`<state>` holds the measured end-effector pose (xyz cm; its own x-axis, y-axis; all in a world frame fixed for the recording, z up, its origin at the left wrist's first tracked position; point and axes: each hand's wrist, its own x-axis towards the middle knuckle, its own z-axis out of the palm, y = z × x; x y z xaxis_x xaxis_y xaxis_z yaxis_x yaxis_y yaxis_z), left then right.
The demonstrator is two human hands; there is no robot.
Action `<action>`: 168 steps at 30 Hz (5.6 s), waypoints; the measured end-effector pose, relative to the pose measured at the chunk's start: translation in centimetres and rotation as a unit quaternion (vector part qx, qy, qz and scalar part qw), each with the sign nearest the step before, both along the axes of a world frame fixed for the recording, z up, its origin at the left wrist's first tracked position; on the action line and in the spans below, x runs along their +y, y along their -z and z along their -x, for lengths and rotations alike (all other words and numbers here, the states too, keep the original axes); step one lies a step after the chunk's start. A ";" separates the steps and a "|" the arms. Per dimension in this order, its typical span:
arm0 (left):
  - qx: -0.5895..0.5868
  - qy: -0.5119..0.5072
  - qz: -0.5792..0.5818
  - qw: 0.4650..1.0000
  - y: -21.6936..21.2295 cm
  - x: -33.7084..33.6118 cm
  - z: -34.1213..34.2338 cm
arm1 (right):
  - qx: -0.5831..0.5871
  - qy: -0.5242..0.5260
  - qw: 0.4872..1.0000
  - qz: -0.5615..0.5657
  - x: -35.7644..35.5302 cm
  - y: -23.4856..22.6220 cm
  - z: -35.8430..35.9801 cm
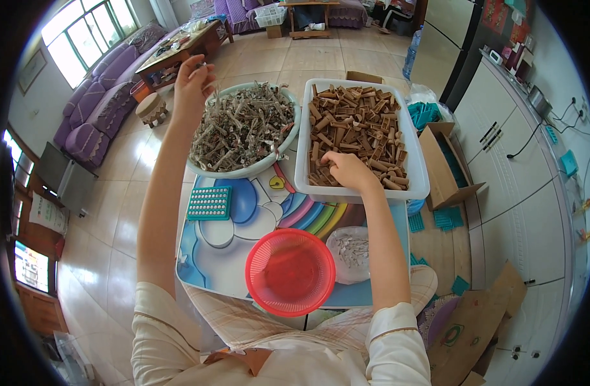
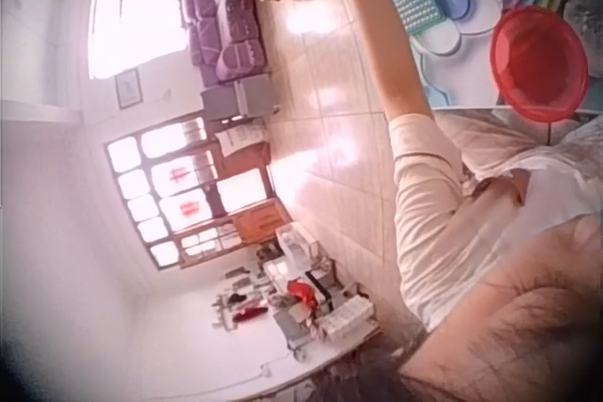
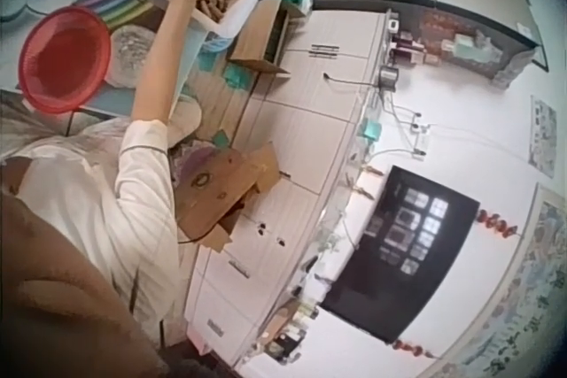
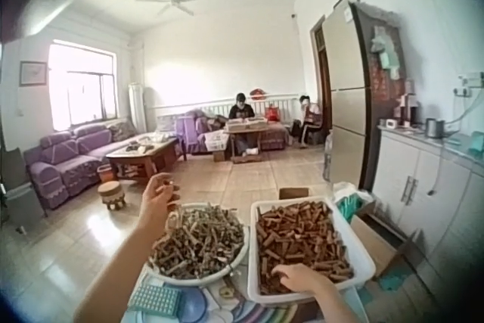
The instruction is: Assembling small plastic components by inserting pins into housings.
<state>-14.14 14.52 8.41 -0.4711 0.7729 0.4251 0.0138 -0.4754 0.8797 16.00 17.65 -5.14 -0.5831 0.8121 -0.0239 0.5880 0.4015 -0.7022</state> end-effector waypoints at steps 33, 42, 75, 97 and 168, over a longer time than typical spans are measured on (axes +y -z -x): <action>-0.118 0.177 0.040 0.976 7.3 -13.0 -13.0 | 0.533 0.149 0.832 0.026 -15.6 -6.6 6.8; -0.158 0.234 0.062 0.957 7.1 -13.7 -13.9 | 0.568 0.140 0.803 0.114 -16.9 -4.6 7.0; 0.088 0.344 0.016 0.935 7.3 -14.0 -13.3 | 0.516 0.112 0.847 0.051 -18.3 -5.4 5.1; 0.232 0.289 0.020 0.929 6.6 -14.5 -14.2 | 0.580 0.133 0.772 0.223 -17.5 -4.4 3.8; -0.275 -0.199 -0.395 0.854 8.1 -22.2 10.4 | -0.213 -0.300 0.923 -0.113 -10.9 3.8 29.6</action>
